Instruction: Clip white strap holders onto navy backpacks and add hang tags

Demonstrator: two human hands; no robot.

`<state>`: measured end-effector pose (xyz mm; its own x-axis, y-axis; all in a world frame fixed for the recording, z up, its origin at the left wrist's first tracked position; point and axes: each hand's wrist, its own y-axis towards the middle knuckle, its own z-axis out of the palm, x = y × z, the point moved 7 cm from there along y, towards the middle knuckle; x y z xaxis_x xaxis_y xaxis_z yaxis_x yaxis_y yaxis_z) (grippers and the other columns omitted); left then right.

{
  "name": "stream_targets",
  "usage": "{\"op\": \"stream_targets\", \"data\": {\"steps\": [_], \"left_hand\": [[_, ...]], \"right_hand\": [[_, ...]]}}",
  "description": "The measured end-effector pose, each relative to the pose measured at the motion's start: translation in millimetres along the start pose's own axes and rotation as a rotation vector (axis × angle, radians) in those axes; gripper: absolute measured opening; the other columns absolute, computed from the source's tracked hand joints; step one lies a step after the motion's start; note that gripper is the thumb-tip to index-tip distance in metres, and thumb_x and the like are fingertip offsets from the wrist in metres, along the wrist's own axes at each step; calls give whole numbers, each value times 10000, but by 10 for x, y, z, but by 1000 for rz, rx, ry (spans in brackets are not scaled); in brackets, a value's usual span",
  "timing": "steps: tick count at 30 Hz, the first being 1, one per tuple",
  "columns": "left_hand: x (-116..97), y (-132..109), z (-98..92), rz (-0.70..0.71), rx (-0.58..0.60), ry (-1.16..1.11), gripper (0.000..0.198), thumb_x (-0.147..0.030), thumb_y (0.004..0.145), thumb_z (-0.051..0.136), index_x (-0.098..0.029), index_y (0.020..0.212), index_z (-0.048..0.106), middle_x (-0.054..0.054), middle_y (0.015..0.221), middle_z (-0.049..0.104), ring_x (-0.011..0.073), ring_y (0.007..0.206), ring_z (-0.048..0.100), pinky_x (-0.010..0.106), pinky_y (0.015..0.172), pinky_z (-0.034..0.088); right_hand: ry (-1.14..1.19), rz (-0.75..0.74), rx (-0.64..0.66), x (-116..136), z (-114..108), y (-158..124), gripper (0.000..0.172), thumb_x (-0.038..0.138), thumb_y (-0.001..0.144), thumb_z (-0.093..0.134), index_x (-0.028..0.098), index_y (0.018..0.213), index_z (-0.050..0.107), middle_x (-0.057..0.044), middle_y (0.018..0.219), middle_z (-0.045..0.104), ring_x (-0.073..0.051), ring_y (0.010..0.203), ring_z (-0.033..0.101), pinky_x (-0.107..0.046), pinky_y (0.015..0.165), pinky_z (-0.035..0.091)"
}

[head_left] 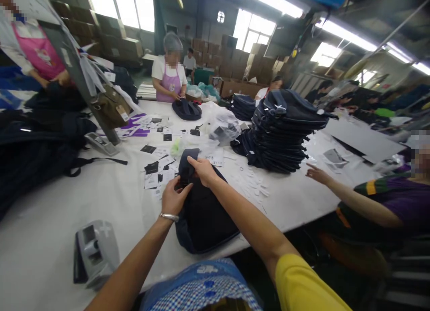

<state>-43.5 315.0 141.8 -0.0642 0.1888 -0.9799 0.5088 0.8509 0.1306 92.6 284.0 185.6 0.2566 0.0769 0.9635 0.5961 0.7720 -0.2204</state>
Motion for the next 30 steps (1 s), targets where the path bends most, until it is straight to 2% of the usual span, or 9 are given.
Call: {"op": "stream_targets", "data": {"steps": [3,5,8,10,15,18,23,26,30], "left_hand": [[118,-73,-164,31,-29,55,436,-430,755,686,-182,1112,660,95,1070,637,213,928,638,298,700,577],[220,-120,-212,-40,-6,-12,392,-458,762,678,-172,1030,681,89,1028,659,212,899,654,310,708,583],[328,-152,-132,-234,86,-234,504,-477,690,746,-152,1062,645,93,1075,664,209,914,666,324,755,585],[345,-134,-65,-311,99,-312,591,-469,609,803,-141,1065,621,94,1080,658,200,915,662,316,767,574],[395,-51,-34,-384,60,-319,580,-506,492,843,-140,861,586,19,798,632,162,759,627,273,656,535],[353,-54,-72,-408,145,-304,595,-567,508,819,-147,844,563,4,710,633,151,729,615,244,646,500],[274,-240,-113,-488,326,-366,597,-579,643,762,-136,992,567,21,753,675,132,719,636,239,707,510],[460,-457,-62,-574,376,-388,608,-558,626,788,-111,1000,614,74,911,690,154,772,657,240,671,534],[901,-633,-56,-618,261,-397,698,-453,618,828,-134,1187,580,75,985,676,175,813,666,261,658,551]], "right_hand": [[-79,-46,-24,14,20,44,262,394,834,650,141,764,654,-22,691,649,-133,601,602,-235,539,501],[-106,-59,-37,12,29,62,262,381,845,638,137,751,654,-21,669,638,-131,589,597,-227,525,492],[-39,-21,-22,-24,89,74,244,374,842,650,140,772,659,-24,689,652,-136,590,607,-228,522,497],[15,1,-19,-42,137,75,227,363,838,659,142,787,664,-26,707,662,-141,595,615,-239,534,510],[46,0,-37,-46,187,78,212,330,855,636,128,793,661,-39,720,668,-140,582,610,-234,514,506],[36,-7,-33,-33,179,92,208,309,870,616,124,781,656,-32,689,661,-130,569,606,-212,499,501],[33,-16,-44,-12,139,141,214,292,879,608,122,757,655,-30,706,669,-125,573,603,-218,506,513],[17,-26,-54,-19,136,189,215,303,882,606,126,775,665,-29,713,670,-129,578,606,-222,499,511],[-29,-24,-51,-60,162,250,225,330,879,619,128,792,666,-28,710,666,-126,595,613,-188,479,487]]}}
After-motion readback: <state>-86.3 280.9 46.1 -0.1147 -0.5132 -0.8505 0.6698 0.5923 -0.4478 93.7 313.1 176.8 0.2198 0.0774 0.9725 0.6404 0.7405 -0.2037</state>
